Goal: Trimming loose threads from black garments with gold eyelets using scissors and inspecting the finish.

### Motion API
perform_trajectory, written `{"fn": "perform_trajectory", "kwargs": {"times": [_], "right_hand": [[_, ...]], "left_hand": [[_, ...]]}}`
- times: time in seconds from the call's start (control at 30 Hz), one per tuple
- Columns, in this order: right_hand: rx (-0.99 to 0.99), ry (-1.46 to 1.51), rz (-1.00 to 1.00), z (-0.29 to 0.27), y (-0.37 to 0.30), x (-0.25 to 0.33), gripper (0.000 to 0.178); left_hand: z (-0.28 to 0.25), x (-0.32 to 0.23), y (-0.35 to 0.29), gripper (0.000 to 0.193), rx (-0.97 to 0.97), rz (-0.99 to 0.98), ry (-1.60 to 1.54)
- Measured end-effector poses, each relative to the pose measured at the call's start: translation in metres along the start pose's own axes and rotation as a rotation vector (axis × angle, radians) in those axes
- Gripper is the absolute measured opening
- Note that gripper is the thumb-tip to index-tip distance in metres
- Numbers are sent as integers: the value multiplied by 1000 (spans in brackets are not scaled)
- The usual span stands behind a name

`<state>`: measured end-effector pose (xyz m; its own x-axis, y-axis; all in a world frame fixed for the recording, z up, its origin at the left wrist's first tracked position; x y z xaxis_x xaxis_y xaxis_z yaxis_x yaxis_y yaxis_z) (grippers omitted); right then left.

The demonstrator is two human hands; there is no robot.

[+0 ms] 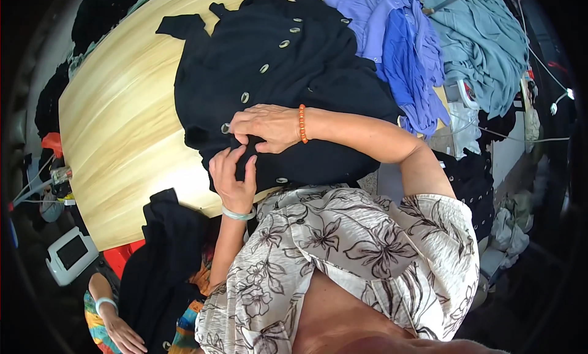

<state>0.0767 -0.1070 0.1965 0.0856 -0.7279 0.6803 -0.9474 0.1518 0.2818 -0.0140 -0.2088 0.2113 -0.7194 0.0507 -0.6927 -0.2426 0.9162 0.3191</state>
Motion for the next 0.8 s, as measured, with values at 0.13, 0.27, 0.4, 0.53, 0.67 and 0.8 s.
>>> {"fn": "perform_trajectory", "kwargs": {"times": [0.13, 0.27, 0.4, 0.53, 0.67, 0.8], "right_hand": [[-106, 161, 128, -21, -7, -5, 39], [-50, -289, 74, -68, -28, -8, 41], [-110, -542, 257, -149, -83, -9, 36], [33, -694, 491, -197, -116, -19, 34], [100, -734, 525, -204, -120, -81, 31], [119, -500, 276, -165, -86, -152, 76]], "left_hand": [[-12, -29, 12, 31, -60, 204, 94], [-42, -22, 27, 34, -187, 176, 0], [-73, 18, 41, 25, -353, -77, -207], [-35, 80, 42, 23, -198, -450, -472], [25, 85, 47, 67, -139, -624, -215], [65, 90, 43, 81, -113, -868, -158]]}}
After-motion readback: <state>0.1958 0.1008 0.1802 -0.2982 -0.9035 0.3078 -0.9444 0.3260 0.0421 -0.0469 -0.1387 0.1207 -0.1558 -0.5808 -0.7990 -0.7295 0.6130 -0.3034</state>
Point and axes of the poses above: each hand's wrist, its own y-axis towards the middle knuckle, its own z-axis out of the palm, x = y × z, the point moved 7 cm from there along y, towards the middle knuckle, and after that the axes turned 12 degrees about -z, right-handed, at the moved point
